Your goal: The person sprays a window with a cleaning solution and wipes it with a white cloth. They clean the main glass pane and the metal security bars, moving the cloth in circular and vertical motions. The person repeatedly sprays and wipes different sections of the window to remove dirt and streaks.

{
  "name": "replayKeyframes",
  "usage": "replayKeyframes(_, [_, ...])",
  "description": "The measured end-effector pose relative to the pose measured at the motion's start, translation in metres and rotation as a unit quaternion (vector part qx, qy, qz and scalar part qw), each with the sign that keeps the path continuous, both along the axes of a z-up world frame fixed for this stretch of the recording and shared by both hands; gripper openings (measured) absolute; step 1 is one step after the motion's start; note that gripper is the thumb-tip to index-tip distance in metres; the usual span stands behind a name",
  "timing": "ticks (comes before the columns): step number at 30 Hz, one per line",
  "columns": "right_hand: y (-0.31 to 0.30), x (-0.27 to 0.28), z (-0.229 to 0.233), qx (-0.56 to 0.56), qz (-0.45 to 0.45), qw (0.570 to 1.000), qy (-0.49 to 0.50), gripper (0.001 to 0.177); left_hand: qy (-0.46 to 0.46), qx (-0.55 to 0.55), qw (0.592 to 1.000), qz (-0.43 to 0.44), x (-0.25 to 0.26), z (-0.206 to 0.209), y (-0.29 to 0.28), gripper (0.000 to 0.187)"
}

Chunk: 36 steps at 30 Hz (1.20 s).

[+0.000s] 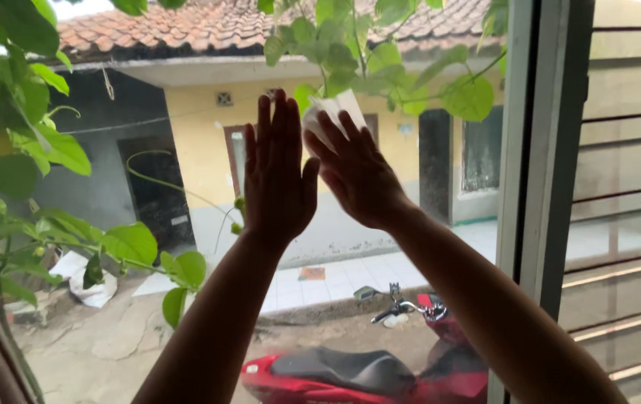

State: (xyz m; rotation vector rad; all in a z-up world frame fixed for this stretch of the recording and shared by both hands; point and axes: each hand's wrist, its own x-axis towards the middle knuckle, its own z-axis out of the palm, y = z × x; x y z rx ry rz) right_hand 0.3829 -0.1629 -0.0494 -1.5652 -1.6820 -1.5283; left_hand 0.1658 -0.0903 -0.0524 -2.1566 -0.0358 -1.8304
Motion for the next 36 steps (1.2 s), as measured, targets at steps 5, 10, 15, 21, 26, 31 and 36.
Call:
replayKeyframes(5, [-0.048, 0.099, -0.004, 0.106, 0.088, 0.967, 0.215, 0.065, 0.047, -0.008, 0.999, -0.004, -0.025, -0.026, -0.001, 0.085])
replayKeyframes(10, [-0.059, 0.12, -0.005, 0.223, -0.015, 0.936, 0.27, 0.061, 0.061, -0.015, 0.998, 0.011, -0.056, -0.043, 0.011, 0.086])
replayKeyframes(15, [0.027, -0.025, -0.044, 0.086, -0.014, 0.984, 0.153, 0.071, 0.049, -0.007, 0.999, 0.019, -0.059, -0.055, 0.024, 0.082])
replayKeyframes(21, [0.018, -0.059, -0.099, 0.016, -0.056, 0.994, 0.088, 0.066, 0.069, -0.009, 0.998, 0.001, -0.058, -0.068, 0.02, 0.082])
replayKeyframes(26, [-0.044, 0.073, -0.111, 0.201, -0.041, 0.957, 0.205, 0.064, 0.057, -0.011, 0.998, 0.005, -0.072, -0.078, 0.023, 0.082])
replayKeyframes(31, [-0.019, 0.073, -0.135, 0.269, -0.008, 0.929, 0.253, 0.067, 0.056, -0.061, 0.996, 0.025, -0.102, -0.088, 0.03, 0.089])
replayKeyframes(36, [0.063, -0.081, -0.189, 0.081, -0.013, 0.989, 0.126, 0.061, 0.036, -0.082, 0.995, 0.049, -0.125, -0.101, 0.036, 0.087])
